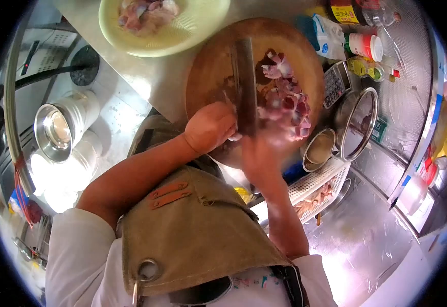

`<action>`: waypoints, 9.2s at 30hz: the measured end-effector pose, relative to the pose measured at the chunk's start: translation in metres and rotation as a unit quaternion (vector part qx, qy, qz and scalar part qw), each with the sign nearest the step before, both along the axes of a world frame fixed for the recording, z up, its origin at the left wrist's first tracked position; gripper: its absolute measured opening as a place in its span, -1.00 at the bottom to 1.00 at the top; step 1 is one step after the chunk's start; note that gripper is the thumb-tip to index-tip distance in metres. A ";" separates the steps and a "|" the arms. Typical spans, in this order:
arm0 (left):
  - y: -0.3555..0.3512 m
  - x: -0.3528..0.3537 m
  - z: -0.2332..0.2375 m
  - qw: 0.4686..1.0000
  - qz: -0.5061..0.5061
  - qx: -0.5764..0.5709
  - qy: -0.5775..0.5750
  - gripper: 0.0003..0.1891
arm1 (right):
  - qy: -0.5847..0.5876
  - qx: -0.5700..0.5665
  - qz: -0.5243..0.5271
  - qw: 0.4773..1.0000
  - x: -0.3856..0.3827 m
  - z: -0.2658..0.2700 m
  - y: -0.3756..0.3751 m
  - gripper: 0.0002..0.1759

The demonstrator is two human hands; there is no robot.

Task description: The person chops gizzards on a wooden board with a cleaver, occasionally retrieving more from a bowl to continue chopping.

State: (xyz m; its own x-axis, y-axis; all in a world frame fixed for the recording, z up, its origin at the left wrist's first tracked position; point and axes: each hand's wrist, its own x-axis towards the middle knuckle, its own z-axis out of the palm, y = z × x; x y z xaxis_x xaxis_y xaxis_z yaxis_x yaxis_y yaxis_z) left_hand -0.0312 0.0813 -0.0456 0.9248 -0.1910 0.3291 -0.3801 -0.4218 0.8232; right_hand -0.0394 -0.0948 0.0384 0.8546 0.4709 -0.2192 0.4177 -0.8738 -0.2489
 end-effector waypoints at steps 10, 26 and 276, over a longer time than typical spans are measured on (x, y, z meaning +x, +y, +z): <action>0.006 -0.007 -0.006 0.991 -0.090 0.067 -0.071 -0.88 | 0.121 0.068 -0.164 0.977 0.028 0.013 0.023 -0.67; -0.035 0.025 0.055 0.872 -0.372 0.273 -0.163 -0.79 | 0.097 0.455 -0.396 0.792 -0.020 0.056 -0.056 -0.68; -0.012 0.012 0.012 0.995 -0.096 0.012 0.003 -0.77 | 0.130 0.112 -0.311 0.935 0.006 -0.001 0.012 -0.69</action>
State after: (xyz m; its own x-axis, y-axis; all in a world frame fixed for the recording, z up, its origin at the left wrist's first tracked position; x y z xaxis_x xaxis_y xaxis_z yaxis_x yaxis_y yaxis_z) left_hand -0.0189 0.0690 -0.0337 0.8723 -0.3730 0.3163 -0.4506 -0.3618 0.8161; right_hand -0.0338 -0.0829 0.0376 0.9103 -0.0397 -0.4120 -0.2528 -0.8415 -0.4775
